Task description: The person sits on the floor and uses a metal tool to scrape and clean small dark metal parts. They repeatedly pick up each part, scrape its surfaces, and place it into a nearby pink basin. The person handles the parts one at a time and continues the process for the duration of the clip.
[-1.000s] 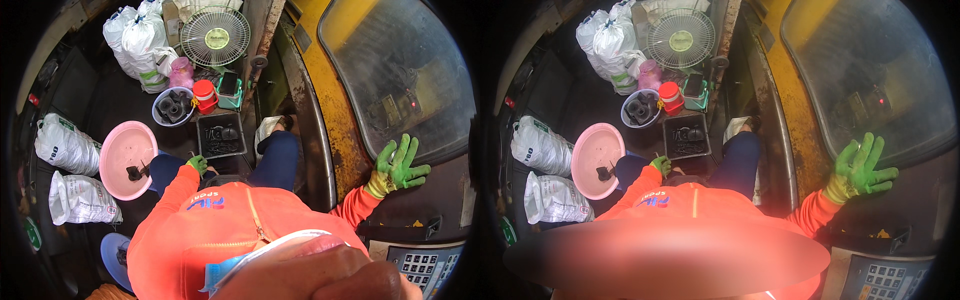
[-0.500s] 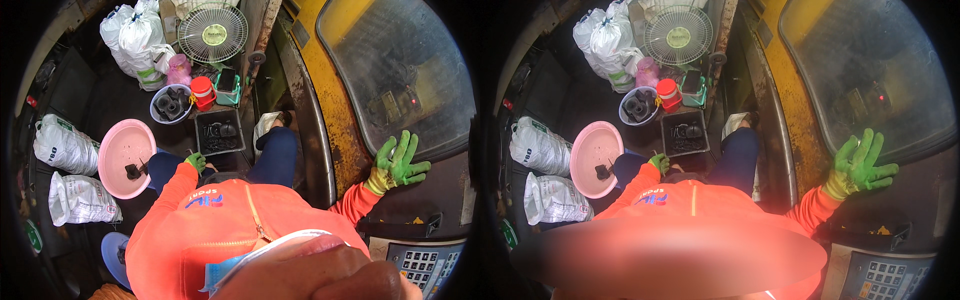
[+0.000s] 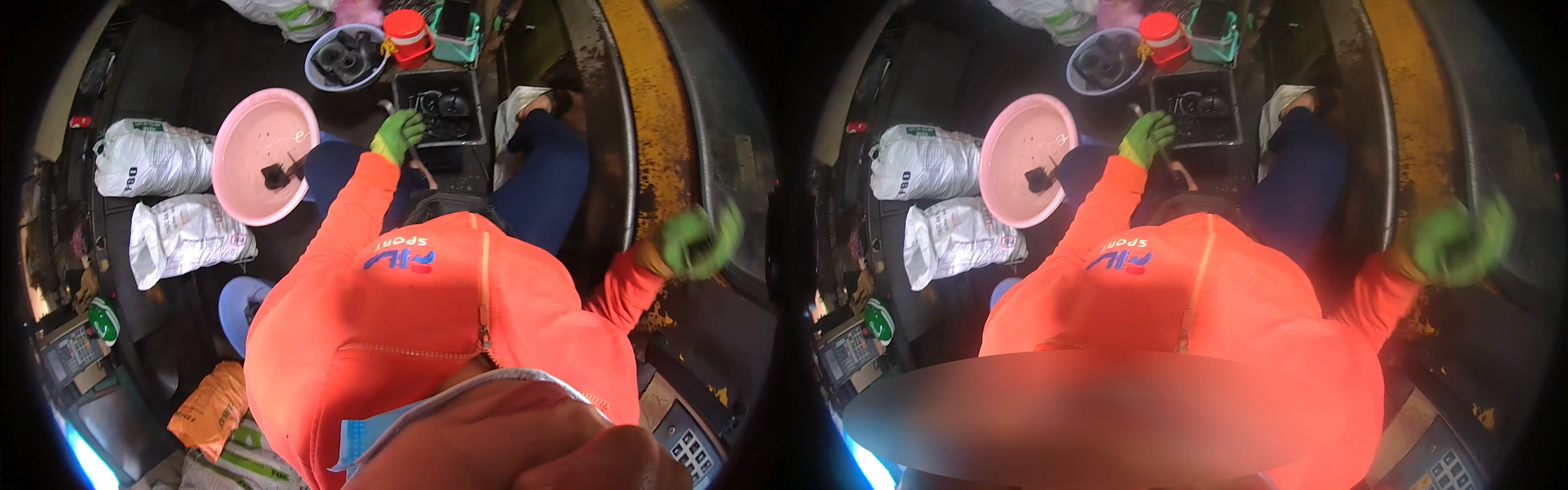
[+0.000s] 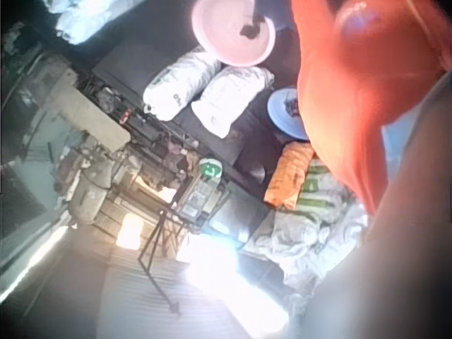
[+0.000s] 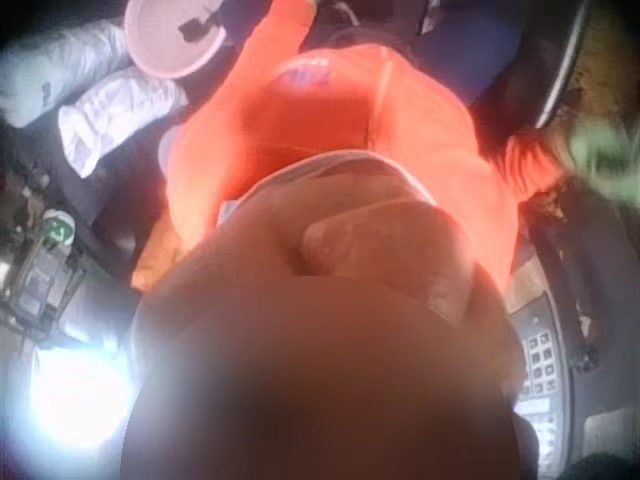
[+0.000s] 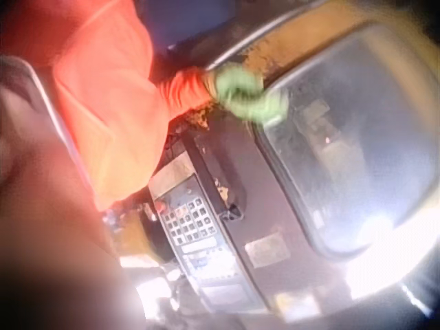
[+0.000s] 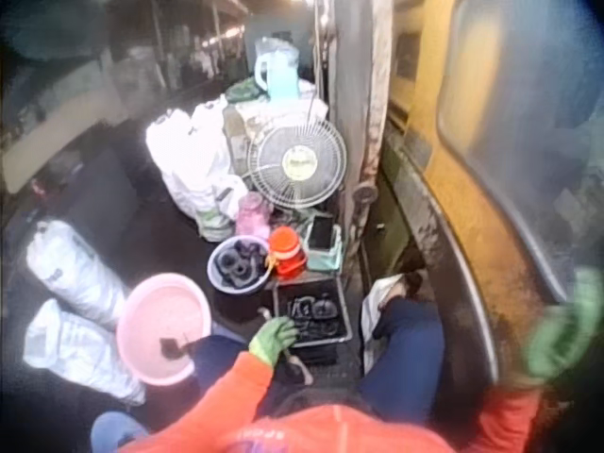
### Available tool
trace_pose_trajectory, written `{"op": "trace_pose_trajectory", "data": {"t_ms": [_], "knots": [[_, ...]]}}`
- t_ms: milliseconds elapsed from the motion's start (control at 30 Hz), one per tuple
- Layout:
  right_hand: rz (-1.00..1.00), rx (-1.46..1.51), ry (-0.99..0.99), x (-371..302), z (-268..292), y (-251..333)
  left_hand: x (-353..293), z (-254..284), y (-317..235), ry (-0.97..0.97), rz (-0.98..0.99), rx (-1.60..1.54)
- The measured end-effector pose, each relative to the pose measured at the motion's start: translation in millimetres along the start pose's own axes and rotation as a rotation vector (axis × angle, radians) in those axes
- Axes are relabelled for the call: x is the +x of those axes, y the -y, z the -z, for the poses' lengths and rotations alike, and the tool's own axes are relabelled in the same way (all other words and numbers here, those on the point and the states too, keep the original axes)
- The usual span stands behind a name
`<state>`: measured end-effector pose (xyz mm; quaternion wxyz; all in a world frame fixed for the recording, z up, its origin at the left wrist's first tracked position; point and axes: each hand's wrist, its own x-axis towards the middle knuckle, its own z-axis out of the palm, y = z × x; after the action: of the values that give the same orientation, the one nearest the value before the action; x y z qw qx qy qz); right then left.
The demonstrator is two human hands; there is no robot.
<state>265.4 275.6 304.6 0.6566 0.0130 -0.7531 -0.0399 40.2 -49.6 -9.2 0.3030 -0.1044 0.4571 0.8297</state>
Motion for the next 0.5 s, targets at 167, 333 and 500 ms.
{"op": "trace_pose_trajectory", "data": {"t_ms": [167,333,500], "knots": [[-0.830,0.692,1.257,-145,-119,99,-21,-84,-30,0.315,-0.240,0.036],[-1.491,1.089,1.518,-222,-189,132,9,-106,-33,0.279,-0.144,0.025],[-2.102,0.991,0.888,-227,-202,88,90,-42,-25,0.115,-0.080,1.497]]}}
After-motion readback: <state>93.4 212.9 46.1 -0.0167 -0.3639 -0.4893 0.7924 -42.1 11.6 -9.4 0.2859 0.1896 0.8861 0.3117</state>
